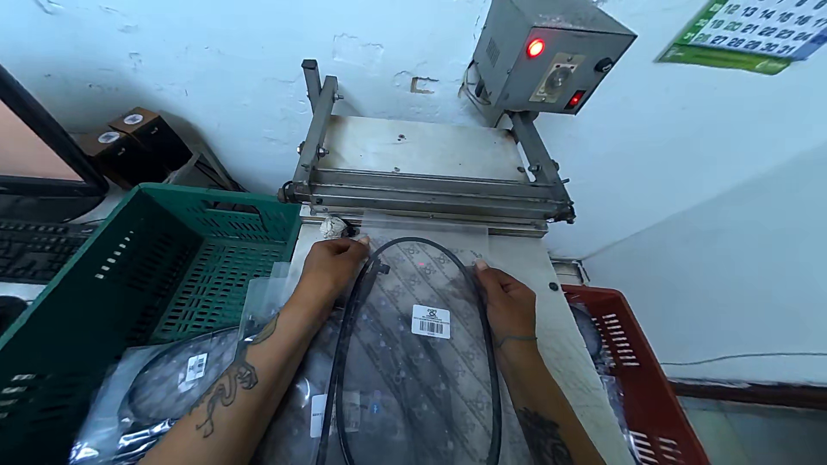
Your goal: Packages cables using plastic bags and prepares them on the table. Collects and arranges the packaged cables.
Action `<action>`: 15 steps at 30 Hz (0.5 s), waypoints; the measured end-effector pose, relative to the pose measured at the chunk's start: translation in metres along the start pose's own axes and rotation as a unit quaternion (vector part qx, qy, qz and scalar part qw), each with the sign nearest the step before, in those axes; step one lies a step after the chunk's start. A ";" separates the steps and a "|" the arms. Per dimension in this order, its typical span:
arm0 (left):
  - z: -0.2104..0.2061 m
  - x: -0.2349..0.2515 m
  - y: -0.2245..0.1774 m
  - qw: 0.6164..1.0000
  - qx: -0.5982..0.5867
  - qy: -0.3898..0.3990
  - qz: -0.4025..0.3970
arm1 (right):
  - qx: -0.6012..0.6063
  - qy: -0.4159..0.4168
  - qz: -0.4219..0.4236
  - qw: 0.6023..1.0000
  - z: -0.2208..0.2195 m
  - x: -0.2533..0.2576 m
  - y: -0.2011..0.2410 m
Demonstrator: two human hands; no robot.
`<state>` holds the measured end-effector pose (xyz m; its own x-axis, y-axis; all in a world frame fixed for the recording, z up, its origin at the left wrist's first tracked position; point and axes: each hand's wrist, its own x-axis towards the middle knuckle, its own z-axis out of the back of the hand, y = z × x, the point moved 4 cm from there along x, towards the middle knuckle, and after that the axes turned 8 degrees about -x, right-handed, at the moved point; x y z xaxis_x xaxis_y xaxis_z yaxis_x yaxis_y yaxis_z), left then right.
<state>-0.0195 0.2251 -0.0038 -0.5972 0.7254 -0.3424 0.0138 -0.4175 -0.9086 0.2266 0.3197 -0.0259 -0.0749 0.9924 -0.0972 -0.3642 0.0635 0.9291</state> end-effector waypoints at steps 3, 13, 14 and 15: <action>-0.009 0.011 0.002 0.997 -0.066 -0.009 0.044 | -0.030 -0.008 0.005 1.000 -0.002 0.015 -0.003; -0.016 0.033 0.005 0.981 -0.159 -0.067 0.090 | -0.088 0.015 -0.034 0.995 -0.017 0.048 0.001; -0.017 0.034 0.005 0.980 -0.165 -0.069 0.092 | -0.088 0.014 -0.025 0.996 -0.018 0.050 0.000; -0.017 0.035 0.004 0.978 -0.170 -0.073 0.094 | -0.089 0.014 -0.019 0.996 -0.019 0.052 0.000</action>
<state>-0.0269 0.2581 -0.0235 -0.6661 0.5579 -0.4950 0.3849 -0.3114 -0.8688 0.2053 0.3693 -0.0379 -0.0820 0.9863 -0.1428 -0.5265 0.0788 0.8465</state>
